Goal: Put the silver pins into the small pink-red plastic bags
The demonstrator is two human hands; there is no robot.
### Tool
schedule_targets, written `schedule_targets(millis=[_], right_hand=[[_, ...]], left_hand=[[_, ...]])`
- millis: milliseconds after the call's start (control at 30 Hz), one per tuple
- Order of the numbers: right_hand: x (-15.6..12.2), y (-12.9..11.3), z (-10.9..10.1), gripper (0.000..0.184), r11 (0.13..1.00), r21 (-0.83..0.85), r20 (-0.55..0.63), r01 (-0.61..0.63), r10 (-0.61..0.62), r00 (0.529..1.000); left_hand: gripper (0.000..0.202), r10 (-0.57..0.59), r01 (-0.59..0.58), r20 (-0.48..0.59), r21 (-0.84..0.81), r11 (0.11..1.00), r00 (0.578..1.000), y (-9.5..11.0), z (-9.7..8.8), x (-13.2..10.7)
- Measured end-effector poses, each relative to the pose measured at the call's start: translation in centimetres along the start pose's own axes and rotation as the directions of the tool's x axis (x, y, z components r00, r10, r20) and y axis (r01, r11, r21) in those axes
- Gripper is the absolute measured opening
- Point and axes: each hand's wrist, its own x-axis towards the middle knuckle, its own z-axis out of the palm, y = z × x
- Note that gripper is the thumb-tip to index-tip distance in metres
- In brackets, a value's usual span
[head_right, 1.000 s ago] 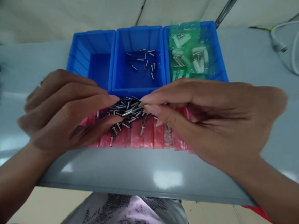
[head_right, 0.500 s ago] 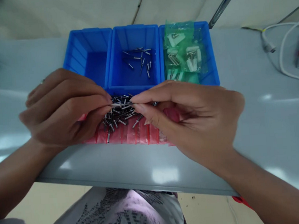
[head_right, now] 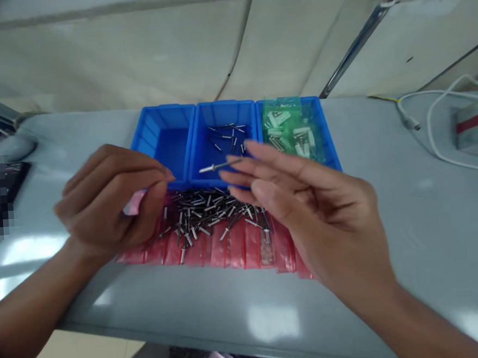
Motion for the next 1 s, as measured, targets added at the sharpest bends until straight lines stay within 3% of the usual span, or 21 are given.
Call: schedule_targets(millis=[67, 133, 200, 267, 367, 433, 533, 700, 767, 833, 900, 1000], right_hand=[[0.0, -0.1, -0.3, 0.049, 1.000, -0.024, 0.012, 0.006, -0.006, 1.000], [-0.3, -0.2, -0.5, 0.044, 0.968, -0.228, 0.032, 0.107, -0.103, 0.994], [-0.6, -0.1, -0.6, 0.037, 0.833, -0.470, 0.135, 0.291, -0.258, 0.957], [-0.7, 0.3, -0.8, 0.039, 0.629, -0.624, 0.303, 0.464, -0.352, 0.886], [-0.2, 1.3, -1.5, 0.042, 0.415, -0.736, 0.399, 0.535, -0.372, 0.838], [0.2, 2.1, -2.1, 0.035, 0.411, -0.778, 0.350, 0.476, -0.347, 0.870], [0.6, 2.8, -2.8, 0.026, 0.486, -0.772, 0.281, 0.411, -0.319, 0.905], [0.7, 2.7, -2.7, 0.024, 0.495, -0.759, 0.265, 0.423, -0.358, 0.895], [0.5, 2.1, -2.3, 0.032, 0.456, -0.738, 0.322, 0.497, -0.409, 0.854], [0.1, 1.5, -1.8, 0.038, 0.404, -0.665, 0.466, 0.629, -0.433, 0.771], [-0.2, 1.1, -1.5, 0.038, 0.349, -0.583, 0.612, 0.734, -0.406, 0.679], [-0.6, 1.0, -1.2, 0.031, 0.305, -0.521, 0.722, 0.797, -0.340, 0.602]], left_hand=[[0.014, -0.081, 0.082, -0.021, 0.025, 0.996, 0.996, -0.5, 0.0, 0.0], [0.018, -0.140, 0.139, 0.023, 0.020, 0.990, 0.990, -1.0, 0.1, 0.0], [0.029, -0.152, 0.152, 0.127, 0.008, 0.988, 0.980, -1.3, 0.3, -0.1], [0.040, -0.105, 0.107, 0.226, 0.000, 0.994, 0.969, -1.5, 0.5, -0.3], [0.048, -0.017, 0.018, 0.290, -0.003, 1.000, 0.957, -1.8, 0.8, -0.6], [0.048, 0.020, -0.023, 0.281, 0.006, 1.000, 0.959, -1.9, 0.9, -0.7], [0.045, 0.060, -0.069, 0.235, 0.029, 0.997, 0.970, -1.9, 1.2, -0.9], [0.038, 0.076, -0.077, 0.182, -0.002, 0.997, 0.980, -1.6, 1.4, -1.0], [0.039, 0.062, -0.063, 0.187, 0.001, 0.998, 0.980, -1.4, 1.4, -1.0], [0.041, 0.053, -0.056, 0.191, 0.013, 0.998, 0.980, -1.2, 1.2, -1.0], [0.040, 0.041, -0.044, 0.182, 0.016, 0.999, 0.982, -1.0, 1.1, -0.9], [0.036, 0.006, -0.007, 0.162, 0.007, 1.000, 0.987, -0.9, 0.9, -0.7]])
